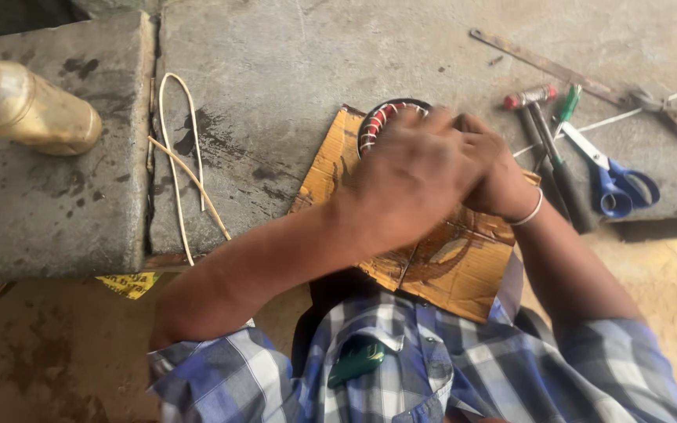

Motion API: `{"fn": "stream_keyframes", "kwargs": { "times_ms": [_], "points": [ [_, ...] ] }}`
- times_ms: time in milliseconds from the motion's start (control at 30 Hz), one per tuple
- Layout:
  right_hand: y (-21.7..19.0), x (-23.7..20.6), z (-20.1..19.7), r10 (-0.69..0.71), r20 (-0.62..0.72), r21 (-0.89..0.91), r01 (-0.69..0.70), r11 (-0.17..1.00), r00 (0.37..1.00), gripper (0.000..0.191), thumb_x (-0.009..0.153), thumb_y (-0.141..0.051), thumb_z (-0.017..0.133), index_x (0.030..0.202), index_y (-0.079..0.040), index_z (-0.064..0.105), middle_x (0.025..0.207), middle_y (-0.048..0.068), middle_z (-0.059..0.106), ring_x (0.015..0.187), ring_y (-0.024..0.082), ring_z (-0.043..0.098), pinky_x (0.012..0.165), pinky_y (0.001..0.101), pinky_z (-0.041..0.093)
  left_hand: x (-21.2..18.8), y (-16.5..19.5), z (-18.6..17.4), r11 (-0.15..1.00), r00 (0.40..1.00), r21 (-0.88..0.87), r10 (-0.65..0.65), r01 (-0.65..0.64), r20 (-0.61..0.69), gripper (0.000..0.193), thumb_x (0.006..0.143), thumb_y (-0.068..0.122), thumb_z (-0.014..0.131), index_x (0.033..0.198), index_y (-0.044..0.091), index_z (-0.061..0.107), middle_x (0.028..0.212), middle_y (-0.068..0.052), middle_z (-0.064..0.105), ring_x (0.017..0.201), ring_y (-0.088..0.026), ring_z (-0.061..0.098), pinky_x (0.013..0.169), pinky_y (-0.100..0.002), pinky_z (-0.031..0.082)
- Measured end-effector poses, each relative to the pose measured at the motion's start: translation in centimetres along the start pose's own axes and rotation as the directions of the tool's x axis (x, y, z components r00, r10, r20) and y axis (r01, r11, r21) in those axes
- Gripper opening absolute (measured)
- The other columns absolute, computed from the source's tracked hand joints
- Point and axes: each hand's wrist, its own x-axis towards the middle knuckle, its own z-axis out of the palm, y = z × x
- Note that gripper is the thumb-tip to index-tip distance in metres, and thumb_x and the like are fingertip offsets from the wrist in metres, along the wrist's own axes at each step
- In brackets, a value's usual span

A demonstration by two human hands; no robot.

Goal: The person repeatedly inserts a white insulated wire into the slots of a cylindrical stator core and taps it down with a small hammer. The person rotates the stator as needed and continues the same insertion and tapping sequence throughout the clip.

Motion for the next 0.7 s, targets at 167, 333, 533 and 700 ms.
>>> {"fn": "stream_keyframes", "kwargs": {
  "times_ms": [167,333,533,700],
  "points": [
    [-0.6,-3.6,2.2,-0.015,-0.367,-0.037,0.001,0.999,0.930,0.033,0.074,-0.010,0.067,0.104,0.005,0.068,0.110,0.023,0.070,0.107,0.040,0.066,0.094,0.0492,0.053,-0.5,-0.9,0.5,0.920,0.917,-0.352,0.019,-0.172,-0.398,0.025,0.096,0.016,0.068,0.117,0.003,0.067,0.103,-0.021,0.072,0.090,-0.029,0.066,0.071,-0.037,0.050],
    [-2.3,-4.7,3.7,0.073,-0.495,0.170,0.014,0.985,0.866,0.004,0.097,-0.003,0.065,0.099,0.000,0.066,0.104,0.016,0.072,0.095,0.026,0.073,0.084,0.0347,0.058,-2.9,-7.4,5.5,0.919,0.946,-0.299,-0.175,0.256,0.271,0.012,0.102,0.019,0.066,0.100,0.008,0.070,0.083,-0.009,0.072,0.079,-0.020,0.069,0.070,-0.036,0.057],
    [-3.6,-1.9,3.5,0.191,-0.499,0.272,-0.057,0.961,0.845,0.005,0.102,-0.003,0.064,0.100,0.000,0.062,0.099,0.014,0.072,0.091,0.024,0.073,0.078,0.0290,0.057,-4.3,-11.2,12.0,0.771,0.971,-0.593,-0.217,0.232,0.097,0.007,0.097,0.014,0.067,0.099,0.009,0.071,0.091,-0.008,0.072,0.090,-0.024,0.071,0.083,-0.039,0.061],
    [-3.0,-1.3,4.1,0.288,-0.481,0.339,-0.127,0.932,0.828,0.002,0.104,-0.001,0.061,0.106,-0.001,0.059,0.098,0.013,0.071,0.088,0.022,0.073,0.079,0.0305,0.060,-4.9,-12.9,13.9,0.804,0.927,-0.578,-0.309,0.136,-0.213,0.011,0.106,0.015,0.064,0.113,0.011,0.071,0.096,-0.007,0.073,0.098,-0.024,0.068,0.093,-0.047,0.054]
  ]
}}
